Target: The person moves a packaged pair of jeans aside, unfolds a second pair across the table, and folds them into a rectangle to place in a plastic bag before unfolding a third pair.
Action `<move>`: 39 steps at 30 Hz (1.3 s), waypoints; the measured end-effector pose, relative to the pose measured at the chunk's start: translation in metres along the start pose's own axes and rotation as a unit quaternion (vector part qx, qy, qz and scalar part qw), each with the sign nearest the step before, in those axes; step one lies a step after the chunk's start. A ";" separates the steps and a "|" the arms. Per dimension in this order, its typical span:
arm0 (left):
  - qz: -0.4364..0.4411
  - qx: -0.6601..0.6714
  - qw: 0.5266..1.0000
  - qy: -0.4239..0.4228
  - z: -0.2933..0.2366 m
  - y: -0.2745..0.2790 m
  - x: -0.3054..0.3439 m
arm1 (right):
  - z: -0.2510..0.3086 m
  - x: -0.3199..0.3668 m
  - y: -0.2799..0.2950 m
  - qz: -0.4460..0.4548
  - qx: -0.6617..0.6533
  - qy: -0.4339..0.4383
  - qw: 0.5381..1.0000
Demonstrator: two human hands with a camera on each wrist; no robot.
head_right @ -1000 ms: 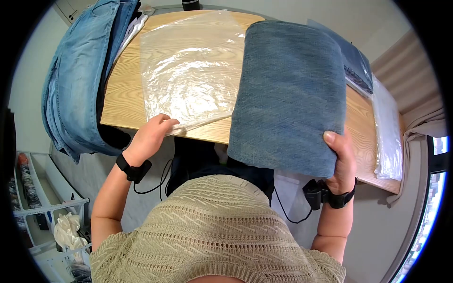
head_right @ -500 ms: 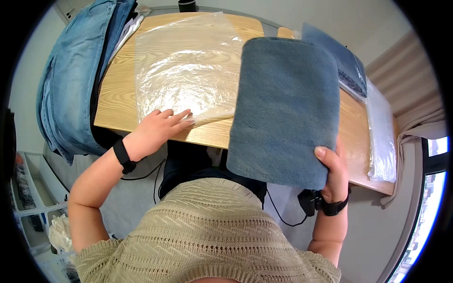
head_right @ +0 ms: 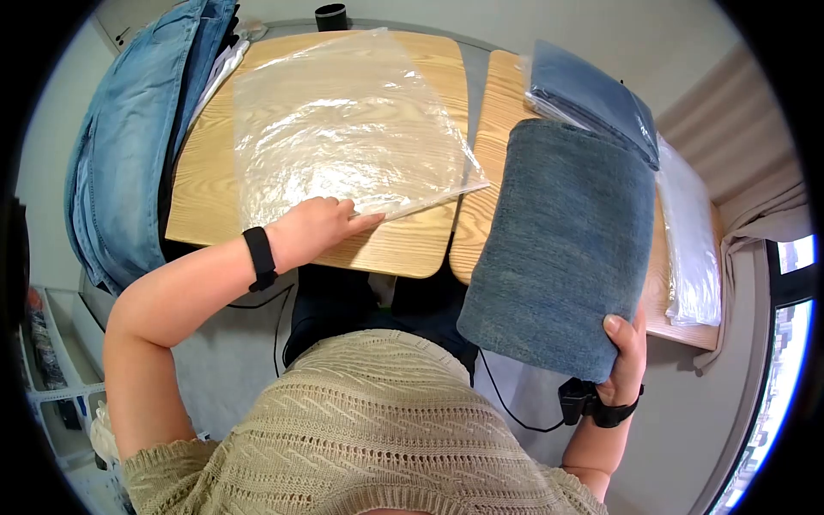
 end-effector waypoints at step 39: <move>-0.254 0.167 0.952 0.042 0.031 0.108 0.064 | 0.004 -0.103 -0.246 0.352 0.553 0.203 0.728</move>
Point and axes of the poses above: each hand's wrist, its own x-axis away from the middle knuckle, its own y-axis out of the back of the hand, z = x × y, the point moved 7 cm from there along -x, towards the middle knuckle, and after that the axes turned 8 degrees about z, right-handed, at the moved point
